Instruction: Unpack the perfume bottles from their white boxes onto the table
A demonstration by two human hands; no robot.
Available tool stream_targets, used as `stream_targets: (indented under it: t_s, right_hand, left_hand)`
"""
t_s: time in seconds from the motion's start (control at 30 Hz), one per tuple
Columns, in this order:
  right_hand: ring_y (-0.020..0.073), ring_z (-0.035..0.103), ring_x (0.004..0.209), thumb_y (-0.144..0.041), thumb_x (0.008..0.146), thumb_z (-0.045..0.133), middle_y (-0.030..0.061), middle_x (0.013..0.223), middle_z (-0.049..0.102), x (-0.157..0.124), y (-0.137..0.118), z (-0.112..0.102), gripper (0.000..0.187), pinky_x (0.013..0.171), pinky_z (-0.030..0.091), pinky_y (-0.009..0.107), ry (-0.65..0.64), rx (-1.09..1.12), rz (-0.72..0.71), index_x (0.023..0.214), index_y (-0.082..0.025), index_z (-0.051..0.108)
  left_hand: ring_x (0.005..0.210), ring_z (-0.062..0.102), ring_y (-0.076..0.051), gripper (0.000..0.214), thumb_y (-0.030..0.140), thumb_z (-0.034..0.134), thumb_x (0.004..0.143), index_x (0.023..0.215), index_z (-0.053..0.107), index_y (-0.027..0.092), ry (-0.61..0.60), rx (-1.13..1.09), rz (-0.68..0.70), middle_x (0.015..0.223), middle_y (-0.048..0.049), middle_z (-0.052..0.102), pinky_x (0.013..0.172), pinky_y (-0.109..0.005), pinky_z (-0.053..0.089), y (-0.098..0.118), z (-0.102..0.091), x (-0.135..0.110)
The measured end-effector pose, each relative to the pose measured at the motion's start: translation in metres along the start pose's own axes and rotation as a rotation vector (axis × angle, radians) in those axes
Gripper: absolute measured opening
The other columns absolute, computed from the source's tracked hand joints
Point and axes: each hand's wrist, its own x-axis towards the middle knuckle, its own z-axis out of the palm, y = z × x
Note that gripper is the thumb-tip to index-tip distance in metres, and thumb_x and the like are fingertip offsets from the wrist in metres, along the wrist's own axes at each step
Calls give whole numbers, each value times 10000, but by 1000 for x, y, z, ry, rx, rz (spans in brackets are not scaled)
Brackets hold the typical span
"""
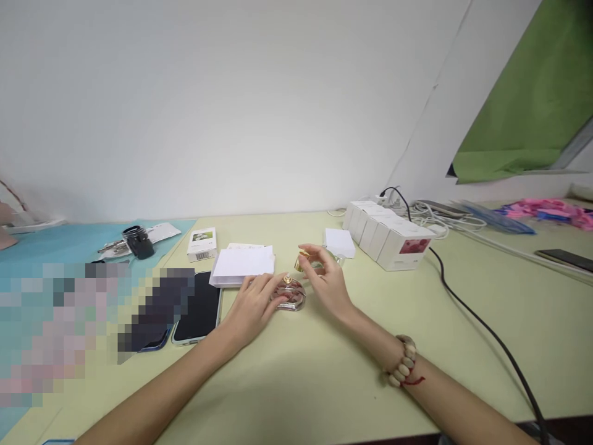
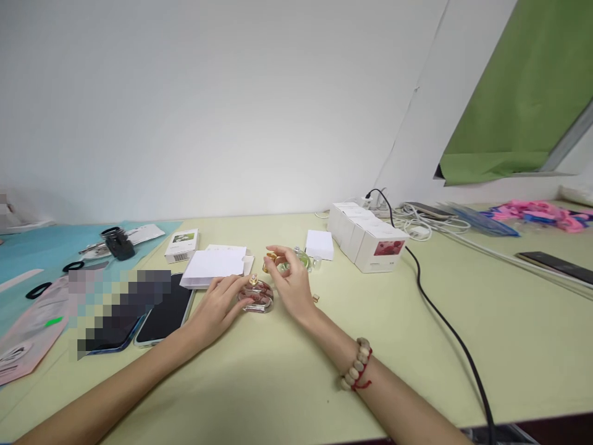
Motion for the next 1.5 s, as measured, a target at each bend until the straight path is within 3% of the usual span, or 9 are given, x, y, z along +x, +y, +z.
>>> stream_targets:
  t_s: [0.13, 0.23, 0.37, 0.53, 0.7, 0.87, 1.1, 1.23, 1.5]
  right_hand:
    - [140, 561, 739, -449, 823, 478, 56, 907, 577, 15, -3, -21, 322, 520, 439, 235, 172, -118, -115, 981, -196, 600]
    - [133, 542, 686, -436, 821, 477, 56, 931, 592, 30, 8, -47, 308, 556, 416, 258, 283, -381, -142, 966, -195, 603]
    - [145, 553, 645, -404, 790, 509, 55, 941, 612, 41, 29, -76, 264, 560, 366, 278, 163, -772, 33, 910, -197, 621]
    - [224, 592, 802, -345, 763, 518, 73, 882, 655, 39, 44, -90, 271, 542, 318, 274, 5, -997, 272, 965, -190, 609]
    - [226, 603, 755, -241, 687, 556, 86, 824, 660, 34, 59, -92, 385, 524, 320, 267, -125, -1010, 322, 1063, -160, 547]
    - [183, 604, 713, -174, 632, 584, 89, 907, 652, 36, 64, -93, 500, 533, 357, 250, -157, -948, 295, 1125, -155, 506]
    - [185, 592, 776, -267, 664, 580, 10, 879, 665, 38, 40, -92, 140, 493, 291, 245, -167, -962, 327, 794, -227, 614]
    - [176, 586, 749, -304, 644, 612, -5, 841, 669, 37, 32, -91, 155, 504, 291, 247, -193, -960, 396, 783, -237, 629]
    - [178, 577, 788, -206, 578, 626, 4, 867, 664, 33, 39, -89, 245, 506, 283, 234, -247, -975, 343, 821, -232, 652]
  left_hand:
    - [1039, 505, -184, 316, 287, 385, 914, 1225, 387, 234, 34, 32, 21, 1112, -49, 564, 873, -332, 344, -2, 2, -1]
    - [1043, 505, -183, 303, 281, 386, 914, 1212, 391, 229, 38, 35, 28, 1111, -50, 567, 867, -329, 344, -3, 3, -1]
    - [1036, 506, -184, 293, 277, 387, 914, 1203, 393, 229, 27, 33, 20, 1117, -49, 568, 866, -332, 342, -2, 3, -1]
    - [1015, 520, -186, 373, 281, 391, 912, 1275, 327, 229, 44, 18, 22, 1115, -66, 571, 864, -341, 352, -2, 4, -2]
    - [1025, 522, -189, 384, 279, 394, 911, 1285, 321, 236, 46, 11, 25, 1100, -63, 581, 865, -342, 354, -3, 5, -2]
    - [1019, 522, -185, 364, 277, 391, 911, 1268, 334, 233, 37, -1, 19, 1091, -56, 586, 869, -338, 350, -3, 4, -2]
    - [1009, 519, -184, 358, 286, 393, 911, 1261, 335, 232, 31, 5, 16, 1091, -47, 583, 871, -338, 339, -4, 4, -2]
    - [1006, 525, -183, 361, 280, 404, 908, 1259, 339, 232, 42, 14, 16, 1094, -43, 584, 862, -330, 341, -4, 5, -1]
    - [1004, 523, -185, 356, 278, 403, 909, 1256, 338, 228, 38, 20, 12, 1095, -46, 583, 854, -329, 334, -4, 5, -2]
